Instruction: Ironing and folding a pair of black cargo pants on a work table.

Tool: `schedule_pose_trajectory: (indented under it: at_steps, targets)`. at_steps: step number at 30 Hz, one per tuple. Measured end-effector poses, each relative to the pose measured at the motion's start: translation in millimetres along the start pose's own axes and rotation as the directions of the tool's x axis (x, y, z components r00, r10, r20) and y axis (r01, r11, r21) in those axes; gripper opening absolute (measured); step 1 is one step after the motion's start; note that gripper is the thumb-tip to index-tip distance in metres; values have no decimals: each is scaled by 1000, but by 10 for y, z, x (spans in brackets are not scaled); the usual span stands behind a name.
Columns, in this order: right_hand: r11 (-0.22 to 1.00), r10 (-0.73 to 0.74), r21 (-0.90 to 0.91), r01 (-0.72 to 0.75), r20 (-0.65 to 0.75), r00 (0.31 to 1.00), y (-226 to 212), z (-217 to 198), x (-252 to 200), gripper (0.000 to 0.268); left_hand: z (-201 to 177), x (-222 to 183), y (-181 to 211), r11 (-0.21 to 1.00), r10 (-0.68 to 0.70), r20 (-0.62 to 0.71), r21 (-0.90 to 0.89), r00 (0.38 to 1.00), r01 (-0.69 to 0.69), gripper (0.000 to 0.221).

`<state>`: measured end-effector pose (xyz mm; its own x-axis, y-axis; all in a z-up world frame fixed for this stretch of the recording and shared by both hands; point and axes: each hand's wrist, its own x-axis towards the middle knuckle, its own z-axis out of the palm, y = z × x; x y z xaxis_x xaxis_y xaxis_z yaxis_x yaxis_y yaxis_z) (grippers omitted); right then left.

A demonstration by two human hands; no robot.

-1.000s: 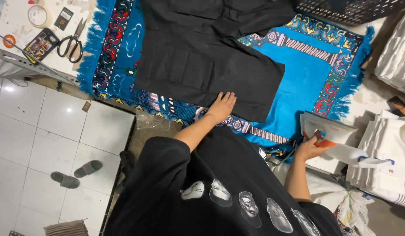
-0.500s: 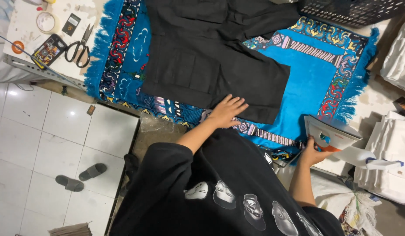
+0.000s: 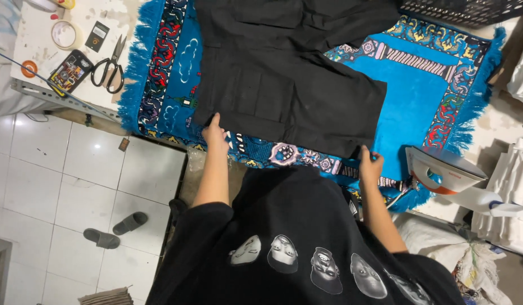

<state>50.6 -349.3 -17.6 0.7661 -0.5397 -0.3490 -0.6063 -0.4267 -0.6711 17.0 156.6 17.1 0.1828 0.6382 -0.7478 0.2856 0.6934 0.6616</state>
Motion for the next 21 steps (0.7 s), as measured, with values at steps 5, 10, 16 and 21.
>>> schedule_pose_trajectory:
  at_steps: [5, 10, 16, 21]
  targets:
    - [937, 289, 109, -332, 291, 912, -628, 137, 125, 81, 245, 55, 341, 979, -149, -37, -142, 988, 143, 80]
    - [937, 155, 192, -293, 523, 838, -1353, -264, -563, 35, 223, -444, 1030, 897, 69, 13, -439, 998, -56, 41]
    - [981, 181, -173, -83, 697, 694, 230, 306, -852, 54, -266, 92, 1640, 860, 308, -149, -378, 939, -342, 65]
    - [980, 50, -166, 112, 745, 666, -214, 387, -1345, 32, -827, 1058, 1277, 774, 543, -391, 576, 743, -262, 63]
